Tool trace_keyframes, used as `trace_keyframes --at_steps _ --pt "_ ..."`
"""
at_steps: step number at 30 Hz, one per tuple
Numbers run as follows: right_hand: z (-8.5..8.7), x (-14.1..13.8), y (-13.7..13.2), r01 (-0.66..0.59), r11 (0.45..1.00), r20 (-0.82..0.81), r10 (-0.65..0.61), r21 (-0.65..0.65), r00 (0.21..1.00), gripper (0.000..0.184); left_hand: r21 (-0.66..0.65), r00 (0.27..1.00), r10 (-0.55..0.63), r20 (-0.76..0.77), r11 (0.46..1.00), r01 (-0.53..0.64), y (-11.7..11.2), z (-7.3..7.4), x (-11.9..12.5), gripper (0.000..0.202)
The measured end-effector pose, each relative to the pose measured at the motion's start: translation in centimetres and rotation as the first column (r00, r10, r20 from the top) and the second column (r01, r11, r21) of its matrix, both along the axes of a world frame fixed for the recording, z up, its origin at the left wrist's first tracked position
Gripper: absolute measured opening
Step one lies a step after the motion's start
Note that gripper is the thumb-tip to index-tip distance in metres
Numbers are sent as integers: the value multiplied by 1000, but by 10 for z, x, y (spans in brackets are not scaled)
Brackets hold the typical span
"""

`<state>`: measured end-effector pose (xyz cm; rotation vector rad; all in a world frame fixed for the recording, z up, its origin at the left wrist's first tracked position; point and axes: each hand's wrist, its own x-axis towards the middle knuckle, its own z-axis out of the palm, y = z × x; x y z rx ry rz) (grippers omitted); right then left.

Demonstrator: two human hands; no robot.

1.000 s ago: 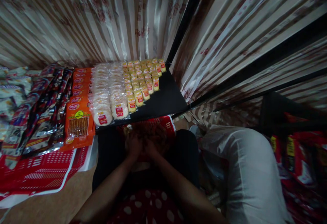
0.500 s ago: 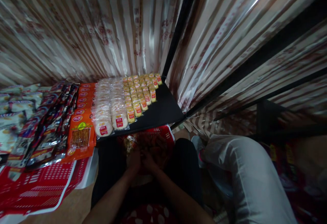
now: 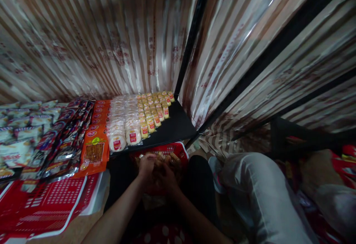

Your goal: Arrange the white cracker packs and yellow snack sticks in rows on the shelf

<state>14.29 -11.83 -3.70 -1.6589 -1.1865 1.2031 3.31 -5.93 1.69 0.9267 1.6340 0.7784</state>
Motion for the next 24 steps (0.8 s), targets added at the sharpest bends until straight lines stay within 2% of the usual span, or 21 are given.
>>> trace_keyframes --at_steps 3,9,12,16,19,22,24 --pt "19 9 5 47 996 26 -49 70 998 32 -11 993 39 114 999 -38 2 18 5 14" --pt "62 17 16 39 988 -299 8 150 954 33 -3 964 31 264 1000 -31 5 57 9 16" --pt "74 19 20 61 989 -356 -9 134 935 36 -6 946 12 325 1000 -11 3 69 9 20" --pt "81 21 25 104 986 -362 -52 127 931 39 6 942 29 336 999 -33 -1 70 8 27" --pt "82 20 30 191 976 -344 -144 106 928 40 42 965 23 262 998 -36 -5 64 8 32" --pt "80 19 35 280 955 -319 -237 95 917 36 193 997 -55 58 980 43 -12 59 9 32" --pt "80 19 38 313 943 -298 -268 114 916 33 344 986 -138 -90 925 161 -17 58 13 29"
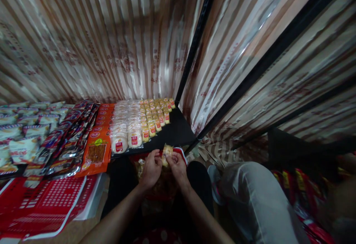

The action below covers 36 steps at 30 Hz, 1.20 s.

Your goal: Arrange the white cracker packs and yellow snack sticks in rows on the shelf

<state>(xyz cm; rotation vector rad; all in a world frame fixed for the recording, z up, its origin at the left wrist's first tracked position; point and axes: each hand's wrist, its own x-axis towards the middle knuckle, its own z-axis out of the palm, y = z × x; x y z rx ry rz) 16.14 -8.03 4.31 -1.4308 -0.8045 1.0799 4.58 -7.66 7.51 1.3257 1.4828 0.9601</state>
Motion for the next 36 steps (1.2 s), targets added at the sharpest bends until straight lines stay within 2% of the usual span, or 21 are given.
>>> trace_keyframes --at_steps 3,6,10,12,14,16,19,21,23,27,32,36 --pt "4 0 2 19 1000 43 -20 20 999 31 188 986 -124 -110 972 143 -7 0 7 31" --pt "11 1 -1 -16 1000 64 15 16 998 32 243 980 -131 -148 956 165 -8 0 12 39" --pt "15 4 -5 -110 994 81 107 22 991 32 217 987 -96 -127 969 122 -3 2 12 39" --pt "14 7 -4 -169 985 96 165 34 982 31 152 993 -67 -95 985 81 2 3 9 37" --pt "13 10 -2 -174 983 200 159 60 967 30 78 998 -44 -52 996 48 10 2 3 34" --pt "14 13 1 -141 984 423 81 113 902 32 9 999 -32 -1 999 32 19 1 -3 29" --pt "19 19 3 -202 962 730 5 183 683 40 -83 992 -70 108 993 79 30 -2 -10 24" --pt "20 22 3 -317 932 826 32 179 562 44 -119 978 -104 183 985 127 35 -1 -12 24" --pt "19 25 3 -410 898 871 67 161 488 46 -139 972 -118 204 979 148 38 1 -12 24" --pt "14 30 5 -460 876 893 85 144 443 42 -145 978 -156 140 974 176 44 6 -6 23" --pt "16 33 10 -426 899 899 105 97 425 40 -143 989 -137 56 979 144 61 7 3 18" --pt "18 35 16 -407 911 887 137 62 441 41 -74 982 -179 -57 982 175 77 10 10 15"
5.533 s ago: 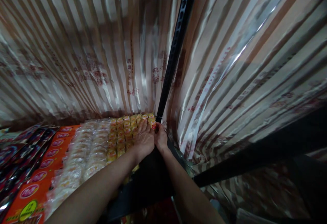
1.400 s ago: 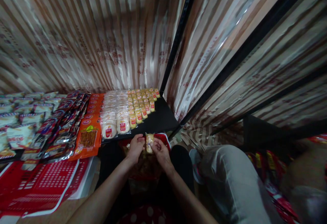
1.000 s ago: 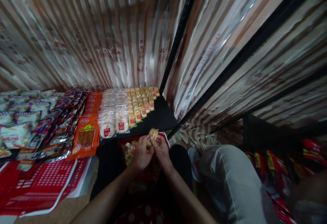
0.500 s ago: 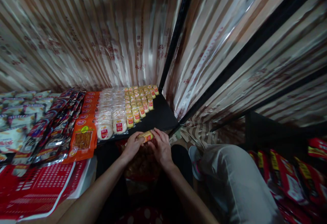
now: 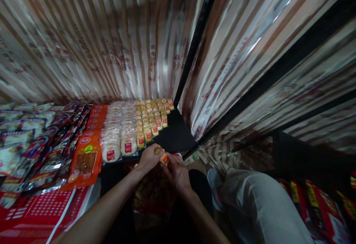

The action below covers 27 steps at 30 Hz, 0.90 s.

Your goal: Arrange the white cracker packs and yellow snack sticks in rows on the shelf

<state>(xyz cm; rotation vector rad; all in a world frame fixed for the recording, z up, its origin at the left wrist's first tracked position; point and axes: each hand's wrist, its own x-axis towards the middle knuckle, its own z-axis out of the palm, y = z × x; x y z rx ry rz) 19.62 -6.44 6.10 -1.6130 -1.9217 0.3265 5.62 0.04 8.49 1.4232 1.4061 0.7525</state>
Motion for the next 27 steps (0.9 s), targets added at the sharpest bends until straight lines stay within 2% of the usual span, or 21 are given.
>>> trace_keyframes --at_steps 4,10,13,17,21,27 --pt "-3 2 12 42 998 -77 -45 -42 996 41 119 992 -50 -119 991 64 15 4 8 17" --pt "-13 5 55 210 977 -202 -214 -43 956 38 151 995 88 -52 985 -79 30 8 25 36" --pt "-19 5 82 298 954 -222 -299 -39 928 41 146 994 113 12 983 -114 35 6 33 45" --pt "-24 3 112 312 948 -273 -317 -62 908 41 167 990 125 68 977 -135 41 3 38 45" --pt "-28 -2 131 323 943 -303 -333 -84 893 42 210 989 145 0 967 -141 45 -1 35 39" --pt "-34 -10 146 326 943 -306 -331 -69 893 39 201 990 121 -68 974 -105 49 -12 31 36"
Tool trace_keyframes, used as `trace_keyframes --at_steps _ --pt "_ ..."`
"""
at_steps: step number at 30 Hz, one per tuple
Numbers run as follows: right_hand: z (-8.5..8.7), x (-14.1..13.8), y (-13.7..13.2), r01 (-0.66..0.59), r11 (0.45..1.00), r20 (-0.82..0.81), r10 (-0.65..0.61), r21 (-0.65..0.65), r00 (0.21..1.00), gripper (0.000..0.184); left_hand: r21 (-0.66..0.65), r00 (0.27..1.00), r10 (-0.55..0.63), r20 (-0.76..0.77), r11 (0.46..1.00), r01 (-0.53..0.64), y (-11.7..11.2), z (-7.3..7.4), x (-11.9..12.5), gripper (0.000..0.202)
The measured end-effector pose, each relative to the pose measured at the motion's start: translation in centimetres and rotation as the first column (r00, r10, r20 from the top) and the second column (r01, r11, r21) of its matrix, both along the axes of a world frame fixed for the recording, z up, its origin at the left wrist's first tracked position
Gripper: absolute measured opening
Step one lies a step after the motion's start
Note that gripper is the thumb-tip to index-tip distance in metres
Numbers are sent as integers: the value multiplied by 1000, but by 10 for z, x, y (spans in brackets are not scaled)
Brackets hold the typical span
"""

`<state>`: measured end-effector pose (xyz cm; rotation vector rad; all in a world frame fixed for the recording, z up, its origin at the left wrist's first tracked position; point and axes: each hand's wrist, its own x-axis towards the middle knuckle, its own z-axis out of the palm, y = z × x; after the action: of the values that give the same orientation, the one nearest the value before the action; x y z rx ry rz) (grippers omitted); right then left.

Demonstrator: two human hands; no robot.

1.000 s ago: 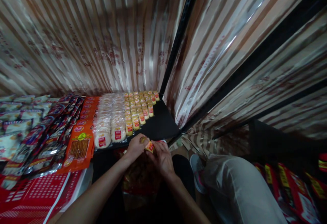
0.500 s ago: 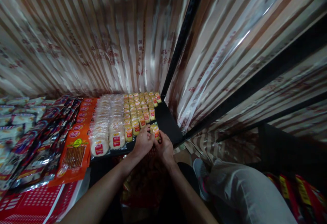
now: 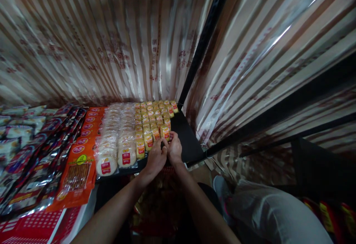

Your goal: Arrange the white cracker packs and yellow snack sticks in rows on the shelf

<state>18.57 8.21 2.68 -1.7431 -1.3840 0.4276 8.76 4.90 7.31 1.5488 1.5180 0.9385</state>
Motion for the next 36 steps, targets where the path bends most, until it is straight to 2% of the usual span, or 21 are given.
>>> trace_keyframes --at_steps 9,12,18,26,31,36 --pt "-8 1 1 -7 1000 -174 10 17 985 32 -35 1000 -16 -3 999 16 1 -12 -4 36" --pt "-8 2 0 -28 997 -170 40 73 985 25 -50 1000 3 -1 999 -3 0 -16 -5 38" --pt "-10 -2 3 -43 995 -139 55 88 989 16 -68 1000 -16 -12 998 15 0 -14 -7 40" --pt "-12 -3 2 -83 991 -132 96 102 987 16 -34 972 -86 -218 996 80 0 -13 -9 44" --pt "-10 -2 2 -104 988 -55 111 118 992 14 -3 970 -79 -229 997 80 -1 -19 -6 44" --pt "-11 -2 1 -85 991 -113 96 99 989 15 49 975 -83 -207 994 95 -9 -20 -5 42"
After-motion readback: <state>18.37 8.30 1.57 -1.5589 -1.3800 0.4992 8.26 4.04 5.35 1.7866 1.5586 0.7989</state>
